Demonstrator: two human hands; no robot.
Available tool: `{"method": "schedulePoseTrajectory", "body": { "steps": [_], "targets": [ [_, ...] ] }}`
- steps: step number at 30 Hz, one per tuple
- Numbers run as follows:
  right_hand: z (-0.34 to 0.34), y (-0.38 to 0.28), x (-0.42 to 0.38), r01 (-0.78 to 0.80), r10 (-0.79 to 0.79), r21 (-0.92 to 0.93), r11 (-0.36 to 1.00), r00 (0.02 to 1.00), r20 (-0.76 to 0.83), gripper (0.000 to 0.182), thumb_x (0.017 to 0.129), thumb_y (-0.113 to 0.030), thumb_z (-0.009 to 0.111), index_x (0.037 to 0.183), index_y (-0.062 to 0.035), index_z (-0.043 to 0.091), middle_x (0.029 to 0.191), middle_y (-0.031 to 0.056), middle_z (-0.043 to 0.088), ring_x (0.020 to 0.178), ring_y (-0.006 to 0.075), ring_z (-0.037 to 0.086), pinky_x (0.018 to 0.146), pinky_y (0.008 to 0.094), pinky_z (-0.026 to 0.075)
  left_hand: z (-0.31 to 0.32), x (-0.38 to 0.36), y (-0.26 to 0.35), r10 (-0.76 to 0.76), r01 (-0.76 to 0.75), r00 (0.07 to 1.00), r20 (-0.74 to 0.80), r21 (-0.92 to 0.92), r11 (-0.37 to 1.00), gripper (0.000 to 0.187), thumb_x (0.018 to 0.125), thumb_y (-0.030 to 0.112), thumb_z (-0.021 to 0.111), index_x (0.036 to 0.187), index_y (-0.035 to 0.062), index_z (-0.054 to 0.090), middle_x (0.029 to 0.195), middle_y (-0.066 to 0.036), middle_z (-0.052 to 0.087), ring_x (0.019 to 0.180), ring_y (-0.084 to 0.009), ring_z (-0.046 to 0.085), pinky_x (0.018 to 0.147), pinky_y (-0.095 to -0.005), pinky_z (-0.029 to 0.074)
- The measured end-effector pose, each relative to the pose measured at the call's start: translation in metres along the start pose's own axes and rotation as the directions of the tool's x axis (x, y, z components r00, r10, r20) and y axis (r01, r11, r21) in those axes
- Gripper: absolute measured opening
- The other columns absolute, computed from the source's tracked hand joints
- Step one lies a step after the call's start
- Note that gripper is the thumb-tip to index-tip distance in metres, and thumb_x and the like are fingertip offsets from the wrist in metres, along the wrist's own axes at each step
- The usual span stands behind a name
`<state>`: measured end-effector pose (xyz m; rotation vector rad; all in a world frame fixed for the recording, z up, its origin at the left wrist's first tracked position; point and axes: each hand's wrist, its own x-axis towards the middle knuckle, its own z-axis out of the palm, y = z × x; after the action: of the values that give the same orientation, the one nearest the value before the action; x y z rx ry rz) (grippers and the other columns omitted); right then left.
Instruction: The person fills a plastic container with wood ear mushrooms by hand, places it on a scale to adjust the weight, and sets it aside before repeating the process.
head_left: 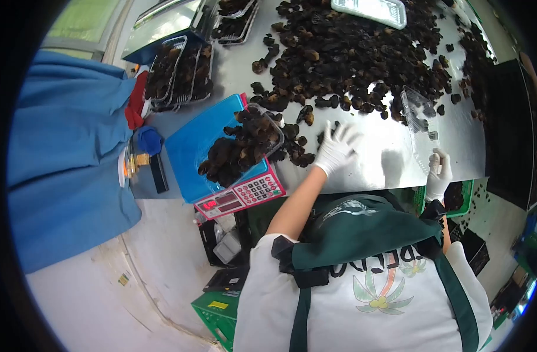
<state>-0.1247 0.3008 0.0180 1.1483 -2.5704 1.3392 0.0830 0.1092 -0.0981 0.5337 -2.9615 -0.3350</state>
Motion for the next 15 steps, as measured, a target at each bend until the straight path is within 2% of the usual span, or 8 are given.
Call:
{"method": "schedulePoseTrajectory", "body": {
  "steps": [2,3,5,6,8,11,13,15],
  "targets": [
    [-0.001,-0.002,-0.009,0.275,-0.255,-0.128,0.953,0.955,0.154,0.018,0.078,0.003,0.058,0.095,-0.0035,0.061,0.085,0.0116,0.062,0.075,0.0249,0.060,0.068,0.0306,0.047,-0.011,0.017,-0.028,-0.104,0.106,0.984,-0.143,0.006,0.994,0.058,0.080,0.040,0.056,0.133,0.0218,0.041,0.140,-0.013,0.031,0.130,-0.0341,0.025,0.101,-0.0654,0.011],
    [0.002,0.009,-0.016,0.322,-0.294,-0.062,0.945,0.916,0.273,0.023,0.074,0.004,0.058,0.095,-0.0044,0.061,0.086,0.0119,0.061,0.080,0.0282,0.059,0.070,0.0346,0.047,-0.021,0.024,-0.038,-0.134,0.130,0.972,-0.192,-0.036,0.991,0.057,0.081,0.039,0.055,0.133,0.0205,0.041,0.139,-0.013,0.031,0.129,-0.0345,0.026,0.103,-0.0630,0.012],
    [0.019,0.039,-0.034,0.485,-0.359,-0.109,0.868,0.764,0.536,0.026,0.070,-0.007,0.058,0.097,-0.0057,0.059,0.094,0.0108,0.059,0.089,0.0287,0.055,0.076,0.0395,0.045,-0.039,0.033,-0.055,-0.197,0.154,0.942,-0.273,-0.173,0.973,0.060,0.080,0.035,0.058,0.134,0.0177,0.038,0.136,-0.014,0.034,0.127,-0.0319,0.029,0.105,-0.0582,0.015],
    [0.025,0.031,-0.035,0.482,-0.307,-0.084,0.872,0.673,0.673,0.032,0.069,-0.010,0.058,0.100,-0.0067,0.058,0.098,0.0103,0.059,0.091,0.0292,0.054,0.080,0.0399,0.043,-0.053,0.034,-0.059,-0.255,0.173,0.930,-0.266,-0.294,0.940,0.055,0.084,0.031,0.055,0.133,0.0129,0.040,0.136,-0.017,0.034,0.126,-0.0337,0.031,0.106,-0.0511,0.020],
    [0.033,0.013,-0.030,0.515,-0.381,-0.011,0.857,0.649,0.659,0.033,0.069,-0.011,0.059,0.102,-0.0079,0.058,0.100,0.0098,0.059,0.093,0.0291,0.054,0.082,0.0407,0.043,-0.057,0.026,-0.057,-0.491,0.163,0.736,-0.465,-0.583,0.796,0.045,0.088,0.021,0.050,0.129,0.0046,0.043,0.132,-0.019,0.039,0.121,-0.0342,0.037,0.104,-0.0427,0.026],
    [0.054,-0.022,-0.014,0.311,-0.280,0.044,0.949,0.772,0.571,0.034,0.071,-0.011,0.059,0.105,-0.0077,0.057,0.103,0.0084,0.059,0.098,0.0286,0.054,0.085,0.0400,0.043,-0.080,-0.001,-0.025,-0.698,0.153,0.552,-0.456,-0.767,0.623,0.037,0.090,0.008,0.042,0.125,-0.0027,0.044,0.121,-0.019,0.050,0.113,-0.0324,0.046,0.098,-0.0374,0.034],
    [0.086,-0.038,0.001,0.415,-0.441,0.162,0.895,0.778,0.448,0.030,0.075,-0.007,0.063,0.104,-0.0057,0.058,0.098,0.0104,0.060,0.094,0.0291,0.057,0.082,0.0371,0.045,-0.079,-0.031,0.000,-0.593,0.208,0.699,-0.399,-0.680,0.703,0.035,0.088,0.009,0.046,0.121,-0.0023,0.047,0.118,-0.019,0.051,0.110,-0.0323,0.047,0.097,-0.0381,0.035],
    [0.131,-0.053,0.008,0.337,-0.363,0.147,0.930,0.773,0.520,0.031,0.075,-0.007,0.063,0.105,-0.0073,0.059,0.102,0.0098,0.059,0.097,0.0284,0.056,0.083,0.0369,0.045,-0.071,-0.058,0.020,-0.540,0.251,0.800,-0.262,-0.672,0.697,0.032,0.083,0.007,0.054,0.114,0.0010,0.054,0.111,-0.016,0.055,0.105,-0.0304,0.050,0.093,-0.0375,0.038]
  ]
}}
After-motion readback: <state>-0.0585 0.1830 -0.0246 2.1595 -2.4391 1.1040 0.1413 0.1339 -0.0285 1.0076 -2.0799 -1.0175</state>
